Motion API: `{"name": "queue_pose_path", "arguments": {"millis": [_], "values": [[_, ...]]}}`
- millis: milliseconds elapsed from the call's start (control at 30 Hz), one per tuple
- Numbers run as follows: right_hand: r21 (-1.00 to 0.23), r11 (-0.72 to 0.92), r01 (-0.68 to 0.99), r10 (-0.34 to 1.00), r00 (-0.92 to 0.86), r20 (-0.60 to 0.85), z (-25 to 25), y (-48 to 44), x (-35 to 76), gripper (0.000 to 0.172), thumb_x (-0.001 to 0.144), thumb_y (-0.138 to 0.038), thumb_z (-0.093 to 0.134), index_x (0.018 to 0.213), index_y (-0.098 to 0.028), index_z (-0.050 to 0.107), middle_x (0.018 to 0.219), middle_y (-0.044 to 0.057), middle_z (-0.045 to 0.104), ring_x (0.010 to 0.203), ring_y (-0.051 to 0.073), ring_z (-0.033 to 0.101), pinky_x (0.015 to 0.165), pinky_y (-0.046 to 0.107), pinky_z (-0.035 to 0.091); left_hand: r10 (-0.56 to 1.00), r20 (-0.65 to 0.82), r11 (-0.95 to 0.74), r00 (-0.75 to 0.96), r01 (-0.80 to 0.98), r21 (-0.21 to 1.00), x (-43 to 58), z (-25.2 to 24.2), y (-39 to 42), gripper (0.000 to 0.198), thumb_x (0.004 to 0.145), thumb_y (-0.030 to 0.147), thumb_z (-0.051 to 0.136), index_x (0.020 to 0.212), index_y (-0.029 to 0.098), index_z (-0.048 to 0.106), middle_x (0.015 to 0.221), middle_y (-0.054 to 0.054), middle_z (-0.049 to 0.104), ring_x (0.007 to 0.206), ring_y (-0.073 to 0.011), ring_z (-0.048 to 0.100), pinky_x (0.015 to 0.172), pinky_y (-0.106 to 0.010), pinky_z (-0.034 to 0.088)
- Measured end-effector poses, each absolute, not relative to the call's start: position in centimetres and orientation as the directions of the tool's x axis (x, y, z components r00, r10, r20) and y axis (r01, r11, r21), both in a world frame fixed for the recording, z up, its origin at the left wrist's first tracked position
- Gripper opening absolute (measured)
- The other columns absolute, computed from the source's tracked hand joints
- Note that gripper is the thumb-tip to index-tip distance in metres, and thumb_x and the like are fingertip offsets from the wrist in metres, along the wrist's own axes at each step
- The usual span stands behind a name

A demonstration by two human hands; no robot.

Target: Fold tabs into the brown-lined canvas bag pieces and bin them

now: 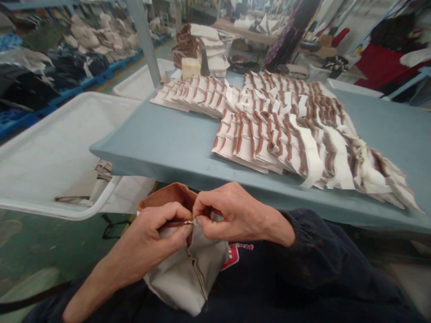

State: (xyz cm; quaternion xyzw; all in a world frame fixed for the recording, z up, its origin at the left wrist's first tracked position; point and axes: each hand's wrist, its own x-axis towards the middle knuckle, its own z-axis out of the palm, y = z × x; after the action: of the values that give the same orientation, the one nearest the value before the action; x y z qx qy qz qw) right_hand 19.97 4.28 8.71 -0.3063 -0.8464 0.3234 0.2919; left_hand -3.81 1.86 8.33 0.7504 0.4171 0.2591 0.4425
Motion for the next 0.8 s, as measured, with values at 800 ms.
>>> {"name": "queue_pose_path", "arguments": {"millis": [800], "values": [[-0.255, 0.856, 0.450, 0.516, -0.715, 0.472, 8.1, 3.4, 19.8, 0.023, 0.105, -0.013, 0.054, 0.096, -0.020, 0.074, 0.062, -0.004, 0.069, 0.050, 0.012, 0.051, 0.053, 0.031, 0.025, 0.851, -0.082, -0.122, 0.519, 0.346, 0.930, -4.6, 8.2, 2.0, 0.024, 0.093, 0.030, 0.067, 0.074, 0.020, 0.080, 0.064, 0.003, 0.072, 0.056, -0.0104, 0.059, 0.054, -0.017, 0.044]]}}
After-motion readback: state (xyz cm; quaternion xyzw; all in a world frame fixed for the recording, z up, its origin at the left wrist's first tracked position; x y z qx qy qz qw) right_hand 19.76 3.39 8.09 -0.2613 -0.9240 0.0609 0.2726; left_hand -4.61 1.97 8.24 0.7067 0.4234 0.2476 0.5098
